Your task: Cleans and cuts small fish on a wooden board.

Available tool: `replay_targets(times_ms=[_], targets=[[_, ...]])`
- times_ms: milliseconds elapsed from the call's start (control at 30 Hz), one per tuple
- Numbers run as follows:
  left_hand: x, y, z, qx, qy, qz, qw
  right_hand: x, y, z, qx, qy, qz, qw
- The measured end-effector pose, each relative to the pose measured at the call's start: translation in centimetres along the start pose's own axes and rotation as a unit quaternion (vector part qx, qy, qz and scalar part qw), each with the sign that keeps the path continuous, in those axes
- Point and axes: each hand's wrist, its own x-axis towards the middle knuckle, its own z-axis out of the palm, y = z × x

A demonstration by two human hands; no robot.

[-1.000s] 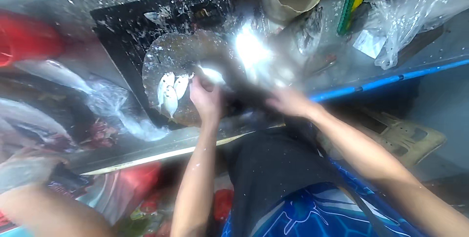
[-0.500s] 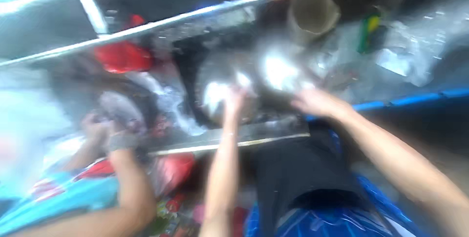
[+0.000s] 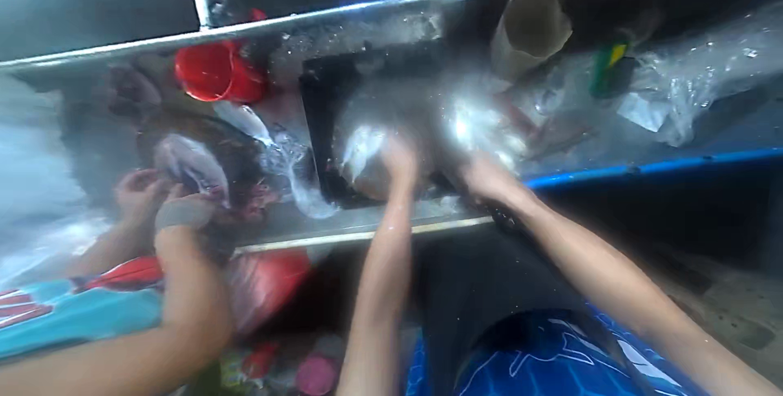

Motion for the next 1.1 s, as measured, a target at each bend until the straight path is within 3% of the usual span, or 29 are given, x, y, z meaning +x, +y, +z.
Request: replay_targets(times_ms=[100, 233, 467, 567, 633, 700, 767, 933, 1100], targets=[[0.9, -0.9, -0.5, -0.023, -0.038, -0.020, 0.999, 0.9, 0.3, 0.8, -0.079, 0.089, -0.045, 0.992], [0.5, -0.8, -0.6, -0.049, -0.047, -0.026, 0.997, 2.7, -1.1, 2.7, -0.124, 0.108, -0.099, 0.981], [0.4, -1.5, -0.7, -0.114, -0.018, -0.051, 0.992, 4.3, -0.8, 3.9, -0.165, 0.187, -0.104, 0.963], [-1.4, 1.1, -3.5, -0.148, -0.081, -0.072, 0.983, 3.0, -1.3, 3.4, -0.180, 0.160, -0.105, 0.965], [-2.3, 0.4, -4.7, -0.164, -0.079, -0.062, 0.981, 3.0, -2.8, 3.8, -0.201, 0.131, -0.107, 0.965], [-1.4, -1.5, -2.3, -0.164, -0.039, -0.021, 0.986, 3.2, -4.2, 3.9, -0.212, 0.122, -0.113, 0.963], [0.1, -1.8, -0.7, -0.153, -0.060, -0.002, 0.986, 2.7, -4.7, 3.6, -0.205, 0.132, -0.104, 0.964], [1.5, -2.6, -1.0, -0.201, -0.108, -0.016, 0.973, 3.0, -4.4, 4.5, -0.154, 0.159, -0.084, 0.972], [2.5, -3.5, -0.7, -0.188, -0.093, -0.016, 0.978, 4.2, -4.6, 5.3, -0.180, 0.185, -0.052, 0.965]])
